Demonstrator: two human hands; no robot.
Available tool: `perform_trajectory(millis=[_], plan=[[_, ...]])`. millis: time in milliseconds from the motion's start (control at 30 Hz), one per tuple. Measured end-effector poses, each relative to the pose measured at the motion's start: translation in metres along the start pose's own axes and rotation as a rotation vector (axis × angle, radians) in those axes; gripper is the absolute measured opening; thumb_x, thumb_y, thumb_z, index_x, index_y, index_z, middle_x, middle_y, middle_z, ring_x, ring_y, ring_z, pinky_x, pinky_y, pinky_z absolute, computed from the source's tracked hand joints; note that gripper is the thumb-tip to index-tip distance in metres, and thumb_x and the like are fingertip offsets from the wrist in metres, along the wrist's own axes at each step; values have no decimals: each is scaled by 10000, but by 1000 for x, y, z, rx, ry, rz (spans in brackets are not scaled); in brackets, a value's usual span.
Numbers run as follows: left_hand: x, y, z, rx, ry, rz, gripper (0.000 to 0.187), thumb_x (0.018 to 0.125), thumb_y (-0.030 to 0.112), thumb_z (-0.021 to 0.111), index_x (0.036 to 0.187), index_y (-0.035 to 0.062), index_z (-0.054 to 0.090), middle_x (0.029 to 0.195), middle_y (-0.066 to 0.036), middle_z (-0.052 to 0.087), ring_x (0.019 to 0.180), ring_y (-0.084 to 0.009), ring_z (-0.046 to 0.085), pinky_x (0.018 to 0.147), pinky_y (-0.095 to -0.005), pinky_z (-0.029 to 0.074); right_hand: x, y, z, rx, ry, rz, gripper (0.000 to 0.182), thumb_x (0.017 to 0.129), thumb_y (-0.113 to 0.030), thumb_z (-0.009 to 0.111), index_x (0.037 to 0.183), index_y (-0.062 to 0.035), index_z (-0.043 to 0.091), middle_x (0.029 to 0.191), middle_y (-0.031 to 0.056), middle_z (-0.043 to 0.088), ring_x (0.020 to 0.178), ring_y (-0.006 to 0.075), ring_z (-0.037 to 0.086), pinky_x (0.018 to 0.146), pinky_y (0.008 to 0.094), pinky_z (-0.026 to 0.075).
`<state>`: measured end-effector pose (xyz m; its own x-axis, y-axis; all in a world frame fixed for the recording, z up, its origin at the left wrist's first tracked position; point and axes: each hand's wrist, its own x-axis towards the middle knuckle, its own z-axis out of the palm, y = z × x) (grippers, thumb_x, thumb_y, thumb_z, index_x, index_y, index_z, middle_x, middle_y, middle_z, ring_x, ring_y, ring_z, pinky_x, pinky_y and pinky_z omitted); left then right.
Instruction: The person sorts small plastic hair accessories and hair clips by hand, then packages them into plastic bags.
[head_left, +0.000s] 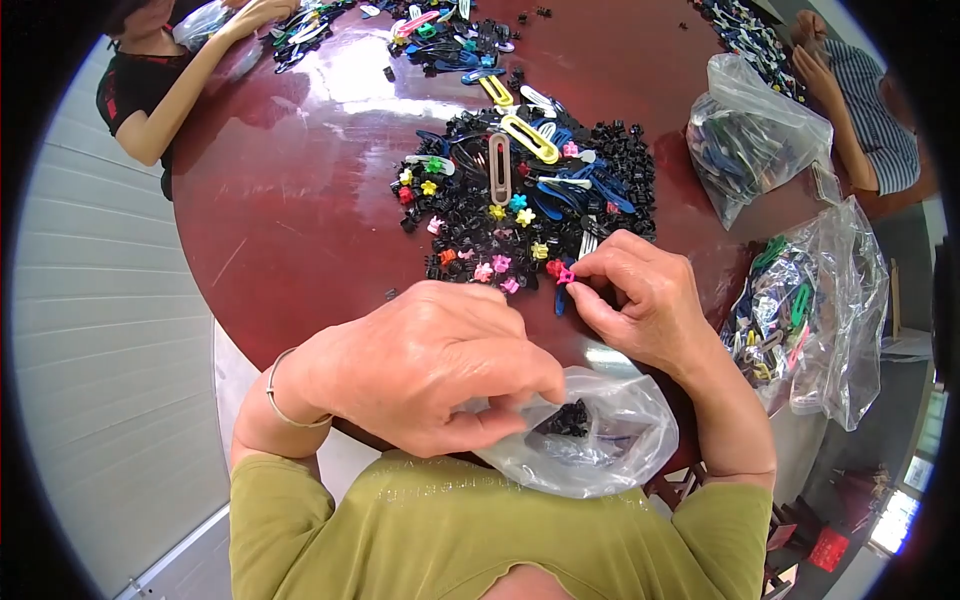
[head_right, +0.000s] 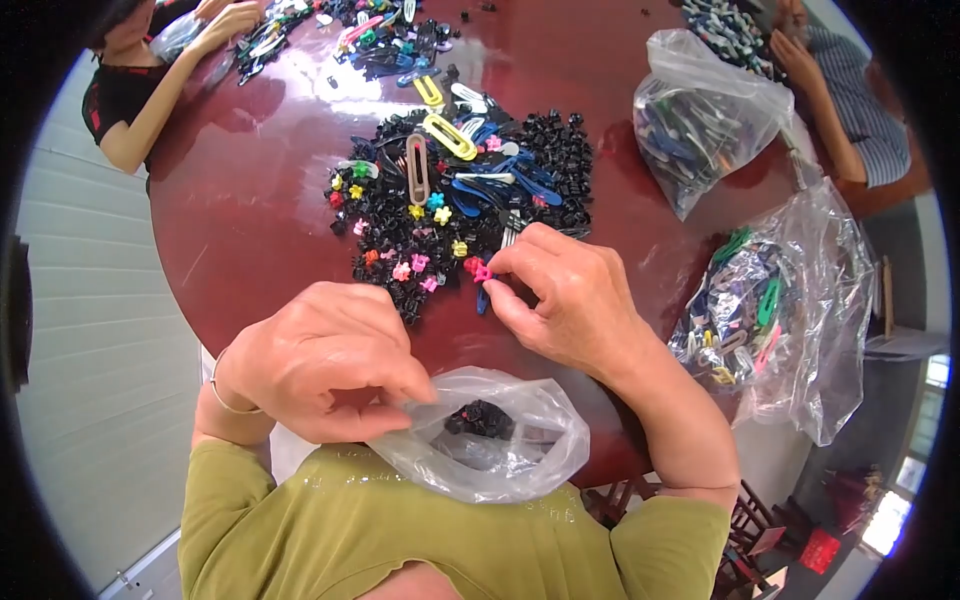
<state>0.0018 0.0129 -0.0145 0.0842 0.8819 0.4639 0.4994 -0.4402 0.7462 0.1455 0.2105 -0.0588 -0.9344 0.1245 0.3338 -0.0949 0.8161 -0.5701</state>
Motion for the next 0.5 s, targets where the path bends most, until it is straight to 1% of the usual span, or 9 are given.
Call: perform_trajectory(millis=[100, 200, 300, 400, 433, 500], plan=[[2, 7, -5, 100, 115, 70, 263, 636, -30, 760, 872, 72, 704, 653, -3, 613, 576, -218, 589, 533, -338, 428, 0, 0, -2, -42, 28, -13, 113, 756, -92, 746, 837, -77, 668, 746, 45, 610, 639, 241, 634, 534, 354, 505], [1, 10, -7, 145, 89, 72, 247, 649, -20, 770, 869, 73, 707, 644, -4, 607, 569, -218, 586, 534, -326, 421, 0, 3, -1, -75, 28, -27, 111, 758, -101, 744, 833, -76, 666, 754, 48, 608, 648, 246, 636, 539, 360, 505], [4, 5, -7, -16, -38, 44, 206, 681, 50, 774, 877, 51, 709, 651, 1, 622, 560, -204, 584, 531, -323, 416, 0, 2, 0, -75, 11, -40, 112, 759, -108, 740, 833, -74, 665, 763, 53, 608, 657, 249, 640, 546, 366, 506], [3, -3, -14, -139, -6, -68, 186, 746, 131, 740, 891, 18, 708, 640, 12, 624, 550, -182, 582, 522, -323, 414, 0, 1, 0, -75, -13, -46, 112, 756, -109, 739, 833, -74, 665, 763, 56, 602, 658, 253, 640, 552, 371, 509], [2, -9, -13, -113, 80, -50, 255, 804, 217, 718, 901, -18, 700, 635, 16, 630, 545, -169, 589, 526, -320, 437, -1, 1, 1, -84, -26, -54, 113, 754, -109, 740, 833, -75, 666, 761, 57, 598, 656, 253, 640, 552, 371, 510], [0, -10, -13, 12, 157, -255, 160, 852, 128, 686, 929, -13, 690, 618, -20, 620, 542, -184, 612, 537, -314, 479, -1, 1, 2, -90, -40, -69, 114, 752, -109, 741, 831, -75, 666, 757, 58, 591, 655, 254, 639, 553, 372, 512]])
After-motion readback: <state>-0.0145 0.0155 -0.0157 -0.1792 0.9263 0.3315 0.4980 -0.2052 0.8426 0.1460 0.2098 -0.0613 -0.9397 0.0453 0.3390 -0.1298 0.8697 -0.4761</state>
